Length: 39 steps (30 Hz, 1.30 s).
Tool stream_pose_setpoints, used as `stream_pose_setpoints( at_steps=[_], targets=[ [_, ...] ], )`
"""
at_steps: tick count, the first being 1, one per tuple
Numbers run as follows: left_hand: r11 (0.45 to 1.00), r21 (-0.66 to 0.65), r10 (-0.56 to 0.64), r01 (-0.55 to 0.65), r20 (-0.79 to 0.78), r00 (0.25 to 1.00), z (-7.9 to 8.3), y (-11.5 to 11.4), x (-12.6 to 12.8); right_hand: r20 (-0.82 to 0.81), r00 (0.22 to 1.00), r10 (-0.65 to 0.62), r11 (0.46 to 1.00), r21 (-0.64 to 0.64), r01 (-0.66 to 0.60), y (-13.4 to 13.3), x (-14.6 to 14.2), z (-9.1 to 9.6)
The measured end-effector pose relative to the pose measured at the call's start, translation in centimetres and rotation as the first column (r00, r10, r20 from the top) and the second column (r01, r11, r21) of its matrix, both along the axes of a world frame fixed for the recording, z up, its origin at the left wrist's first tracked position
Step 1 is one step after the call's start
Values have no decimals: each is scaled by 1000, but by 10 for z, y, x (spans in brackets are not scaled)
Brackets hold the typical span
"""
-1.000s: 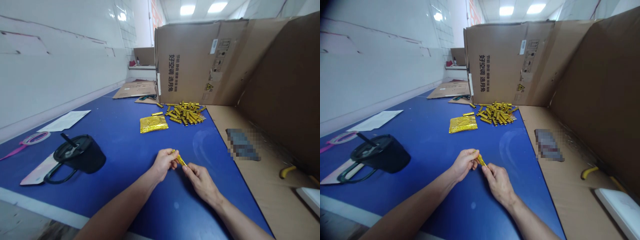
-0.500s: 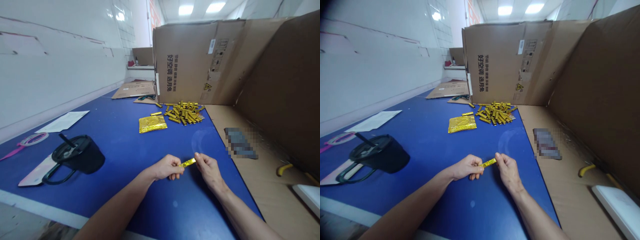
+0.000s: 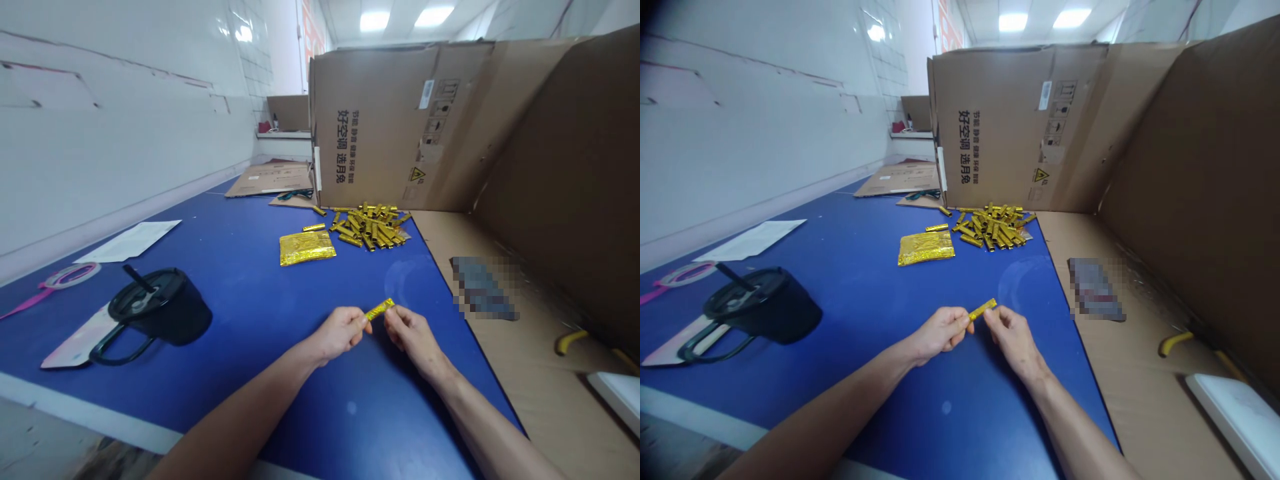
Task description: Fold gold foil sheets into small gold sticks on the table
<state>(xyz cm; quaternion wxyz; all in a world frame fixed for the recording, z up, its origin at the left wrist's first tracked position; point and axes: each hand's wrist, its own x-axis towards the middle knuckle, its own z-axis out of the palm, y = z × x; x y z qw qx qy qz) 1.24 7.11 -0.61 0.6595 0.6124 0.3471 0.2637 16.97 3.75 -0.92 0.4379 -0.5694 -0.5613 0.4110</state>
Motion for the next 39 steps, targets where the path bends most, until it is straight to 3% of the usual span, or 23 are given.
stream_pose_setpoints(
  at_steps=[4,9,16,20,23,26,29,33,36,39],
  targets=[
    [998,57,0,1,-7,1000,-7,-7,11,67,991,113,992,-67,-109,-1,-7,0],
    [995,46,-86,84,32,996,-6,-11,15,-48,983,179,984,7,-179,-2,-8,-2],
    [995,-9,-101,101,42,994,2,-8,8,-305,942,-137,989,-95,113,1,-7,-3],
    [1000,18,-25,25,-8,1000,2,0,2,-344,925,-162,987,-75,145,2,-6,-1],
    [990,-9,142,-142,-17,990,0,10,-1,-218,971,-98,994,-60,87,1,-7,0],
    [948,-115,307,-298,72,949,-3,17,-2,-6,998,64,996,-57,-65,-1,-10,0],
    [909,-164,408,-384,152,900,-6,21,-2,189,970,154,988,-37,-150,-2,-15,0],
    [868,-153,495,-472,201,845,-6,22,0,424,897,124,992,-23,-126,-2,-23,2],
    [853,-132,523,-506,224,823,-4,19,3,446,892,73,997,-4,-79,1,-29,2],
    [864,-129,503,-486,268,822,-3,16,5,316,947,63,996,37,-79,6,-36,-2]
  ],
)
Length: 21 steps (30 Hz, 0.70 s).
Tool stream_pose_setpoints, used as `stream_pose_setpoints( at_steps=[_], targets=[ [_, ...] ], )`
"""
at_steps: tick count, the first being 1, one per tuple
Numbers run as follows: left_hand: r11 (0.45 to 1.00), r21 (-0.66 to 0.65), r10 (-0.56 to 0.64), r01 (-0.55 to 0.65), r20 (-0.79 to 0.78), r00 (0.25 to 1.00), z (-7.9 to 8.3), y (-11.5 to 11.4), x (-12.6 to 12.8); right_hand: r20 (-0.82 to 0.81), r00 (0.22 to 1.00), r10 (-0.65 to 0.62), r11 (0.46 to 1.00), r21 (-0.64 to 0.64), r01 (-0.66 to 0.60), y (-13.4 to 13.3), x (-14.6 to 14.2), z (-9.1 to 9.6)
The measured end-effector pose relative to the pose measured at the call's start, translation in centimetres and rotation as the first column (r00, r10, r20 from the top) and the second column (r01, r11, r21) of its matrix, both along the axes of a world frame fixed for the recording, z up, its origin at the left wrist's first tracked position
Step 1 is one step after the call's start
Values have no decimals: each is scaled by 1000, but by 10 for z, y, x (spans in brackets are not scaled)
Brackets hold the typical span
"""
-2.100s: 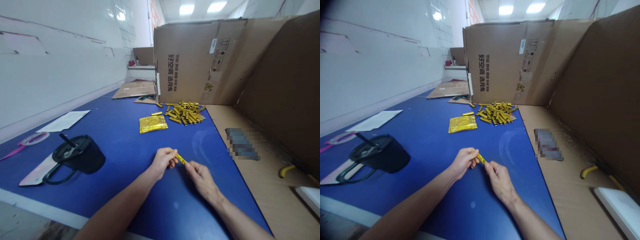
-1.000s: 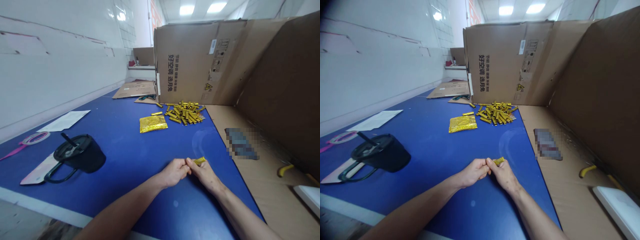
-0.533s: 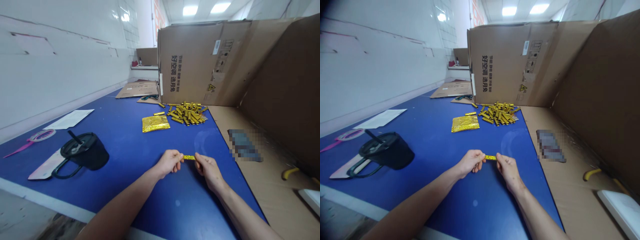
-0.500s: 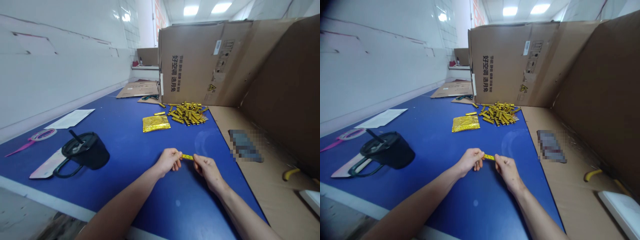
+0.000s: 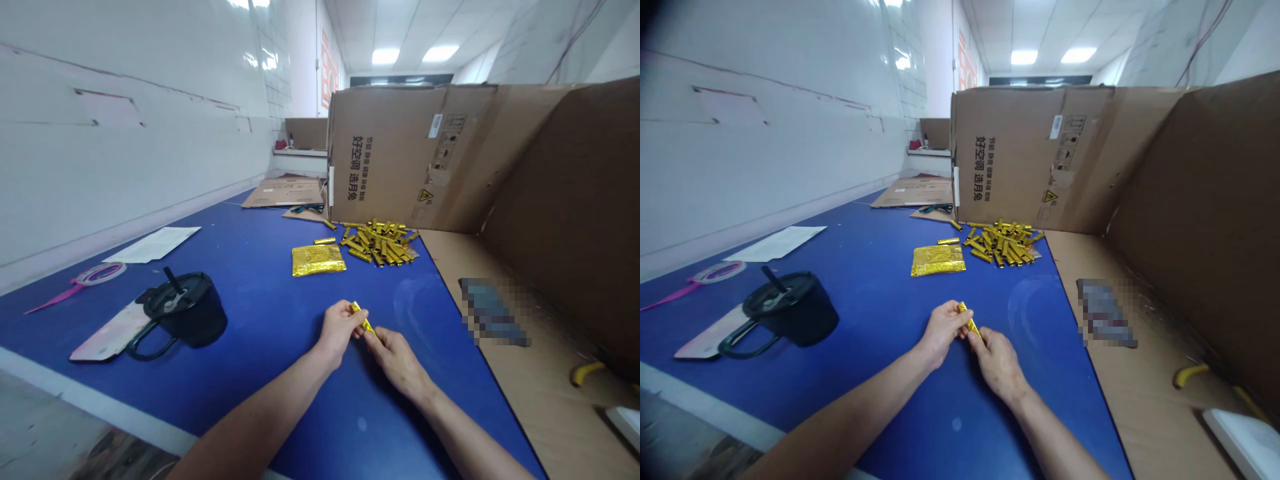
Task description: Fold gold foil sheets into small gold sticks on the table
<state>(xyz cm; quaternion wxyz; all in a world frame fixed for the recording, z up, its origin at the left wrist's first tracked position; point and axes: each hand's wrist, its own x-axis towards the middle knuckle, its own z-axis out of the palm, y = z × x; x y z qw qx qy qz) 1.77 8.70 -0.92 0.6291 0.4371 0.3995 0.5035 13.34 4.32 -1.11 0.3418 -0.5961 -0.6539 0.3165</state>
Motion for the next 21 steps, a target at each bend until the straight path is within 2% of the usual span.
stream_pose_setpoints(
  at_steps=[4,6,14,18,21],
  targets=[
    [993,-20,-115,116,33,993,-3,-1,1,-150,988,23,1000,17,-20,6,-6,-7],
    [992,-40,-120,121,32,992,-4,-1,2,-191,981,22,1000,0,-22,6,-7,-8],
    [995,-98,20,-6,135,991,-3,10,-6,-364,931,13,995,-90,-49,4,-5,-6],
    [985,-129,132,-113,143,981,-1,27,-27,-498,858,-124,988,-145,58,6,2,-2],
    [987,-120,124,-108,142,982,0,29,-32,-585,788,-191,979,-176,106,8,8,-2]
  ],
)
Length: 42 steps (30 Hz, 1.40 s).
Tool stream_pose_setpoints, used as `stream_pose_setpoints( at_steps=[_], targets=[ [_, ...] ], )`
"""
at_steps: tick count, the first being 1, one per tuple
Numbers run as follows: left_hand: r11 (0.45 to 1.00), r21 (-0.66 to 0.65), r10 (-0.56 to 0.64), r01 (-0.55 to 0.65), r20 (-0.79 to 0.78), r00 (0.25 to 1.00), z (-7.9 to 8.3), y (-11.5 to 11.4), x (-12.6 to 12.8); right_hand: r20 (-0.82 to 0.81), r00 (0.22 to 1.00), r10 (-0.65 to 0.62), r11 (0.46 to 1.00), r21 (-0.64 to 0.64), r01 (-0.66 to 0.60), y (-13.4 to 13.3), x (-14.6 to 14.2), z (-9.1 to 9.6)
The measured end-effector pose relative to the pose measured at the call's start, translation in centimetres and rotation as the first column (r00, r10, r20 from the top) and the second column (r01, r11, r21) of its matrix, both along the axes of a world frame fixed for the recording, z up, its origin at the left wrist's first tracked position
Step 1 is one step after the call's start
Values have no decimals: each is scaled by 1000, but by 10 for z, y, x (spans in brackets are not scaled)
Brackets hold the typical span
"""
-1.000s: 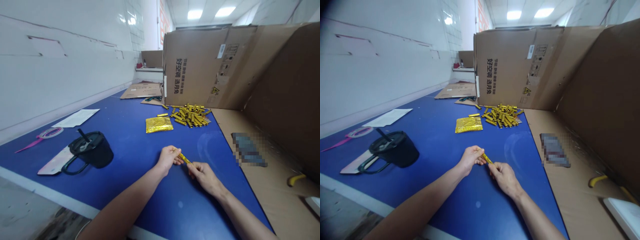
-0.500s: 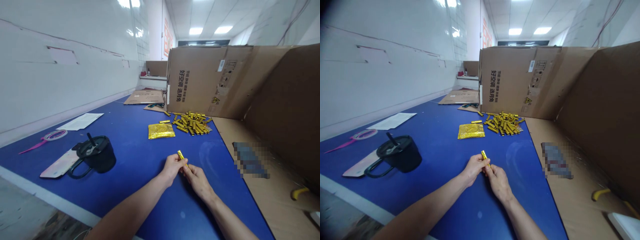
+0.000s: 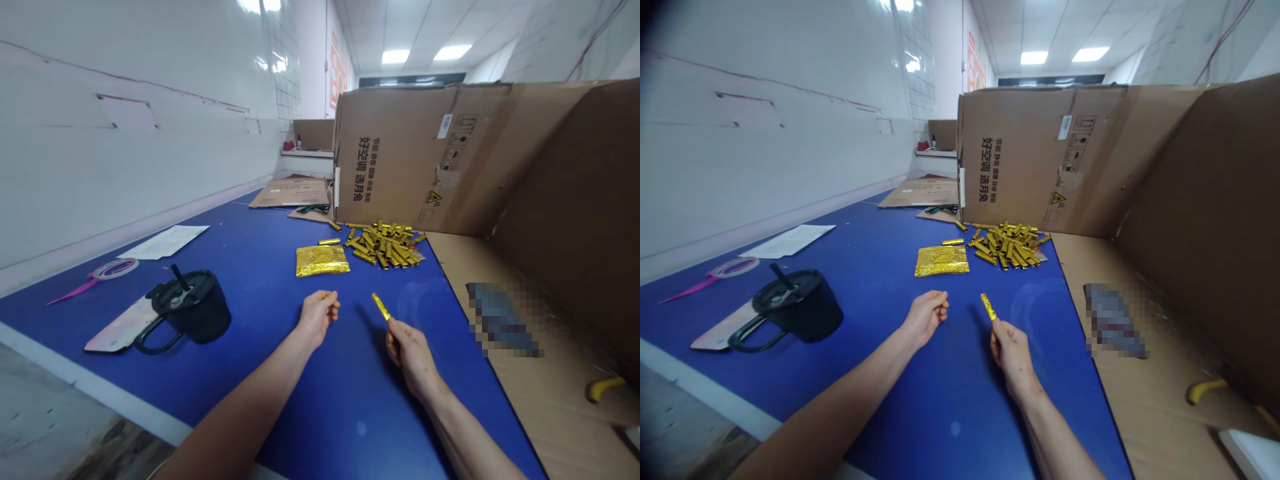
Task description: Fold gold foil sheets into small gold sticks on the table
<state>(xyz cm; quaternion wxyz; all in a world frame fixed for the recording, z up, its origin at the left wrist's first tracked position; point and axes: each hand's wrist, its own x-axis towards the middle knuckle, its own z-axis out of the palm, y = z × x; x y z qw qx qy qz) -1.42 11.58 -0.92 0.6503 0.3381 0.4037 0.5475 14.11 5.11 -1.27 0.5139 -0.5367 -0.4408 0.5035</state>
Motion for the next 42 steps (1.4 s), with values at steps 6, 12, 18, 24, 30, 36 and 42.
stream_pose_setpoints(
  at_steps=[6,12,18,24,30,36,42],
  targets=[
    [952,32,-300,304,-94,949,-1,-30,29,122,985,126,990,53,-133,-2,-2,-6],
    [981,62,-180,183,-48,982,-1,-19,20,209,967,143,985,66,-160,-4,-3,-6],
    [994,63,-86,86,10,996,2,-10,7,73,997,-13,999,51,9,-1,-2,-3],
    [964,39,-262,263,-30,965,0,-28,24,256,955,151,982,74,-175,-4,-5,1],
    [985,20,-168,169,-52,984,0,-23,19,251,950,183,975,79,-209,-5,-4,-4],
    [975,-34,-222,220,-57,974,1,-19,14,139,989,54,997,52,-62,-5,-3,-2],
    [753,-57,-639,655,-298,709,6,-23,5,-73,962,-262,963,47,266,2,5,-4]
  ],
)
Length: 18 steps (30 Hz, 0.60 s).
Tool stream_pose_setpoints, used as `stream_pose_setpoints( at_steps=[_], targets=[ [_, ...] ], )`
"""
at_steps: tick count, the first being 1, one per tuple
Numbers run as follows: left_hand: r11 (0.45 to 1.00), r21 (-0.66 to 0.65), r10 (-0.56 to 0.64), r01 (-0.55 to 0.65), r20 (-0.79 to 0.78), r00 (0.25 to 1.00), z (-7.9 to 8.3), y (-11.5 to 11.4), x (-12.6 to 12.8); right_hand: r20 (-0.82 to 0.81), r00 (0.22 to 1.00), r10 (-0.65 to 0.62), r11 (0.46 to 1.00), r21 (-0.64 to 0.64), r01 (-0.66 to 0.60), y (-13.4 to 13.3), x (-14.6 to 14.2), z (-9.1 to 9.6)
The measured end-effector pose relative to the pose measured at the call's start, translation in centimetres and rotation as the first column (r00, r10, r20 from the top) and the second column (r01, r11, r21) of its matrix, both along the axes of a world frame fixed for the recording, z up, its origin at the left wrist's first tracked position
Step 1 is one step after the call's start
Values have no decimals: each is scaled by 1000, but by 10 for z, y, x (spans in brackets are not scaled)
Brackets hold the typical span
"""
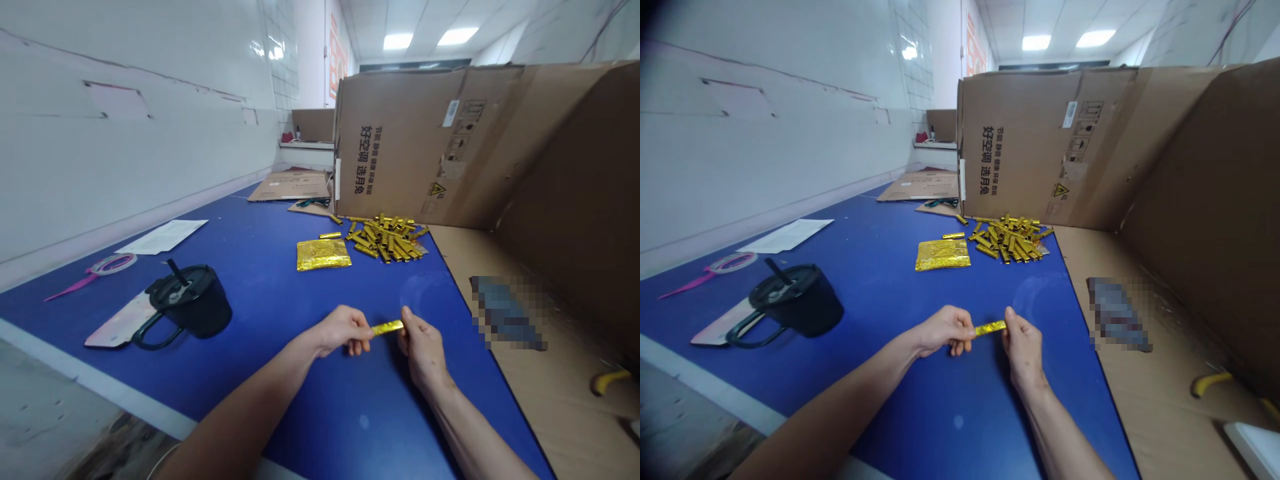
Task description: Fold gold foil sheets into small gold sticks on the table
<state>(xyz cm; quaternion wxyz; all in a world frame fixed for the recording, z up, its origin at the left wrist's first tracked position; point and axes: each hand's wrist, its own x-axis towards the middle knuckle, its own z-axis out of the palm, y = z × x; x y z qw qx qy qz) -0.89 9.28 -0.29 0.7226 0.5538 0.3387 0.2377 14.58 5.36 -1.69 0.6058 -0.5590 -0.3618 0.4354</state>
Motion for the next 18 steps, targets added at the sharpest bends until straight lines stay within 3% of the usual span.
stream_pose_setpoints(
  at_steps=[3,5,8,13,18],
  targets=[
    [965,11,-261,263,-85,961,0,-3,-1,66,997,-28,999,30,26,0,1,-2],
    [949,3,-315,317,-90,945,-1,-5,0,127,992,26,999,34,-30,-1,2,-2],
    [966,-2,-257,257,-68,964,-1,-8,4,204,974,102,993,31,-110,-2,2,-2],
    [996,86,20,-19,-10,1000,-3,-11,12,255,958,130,990,26,-141,-3,-2,1],
    [991,136,-5,8,-21,1000,-7,-15,16,374,867,331,938,-35,-344,-5,-5,4]
  ],
)
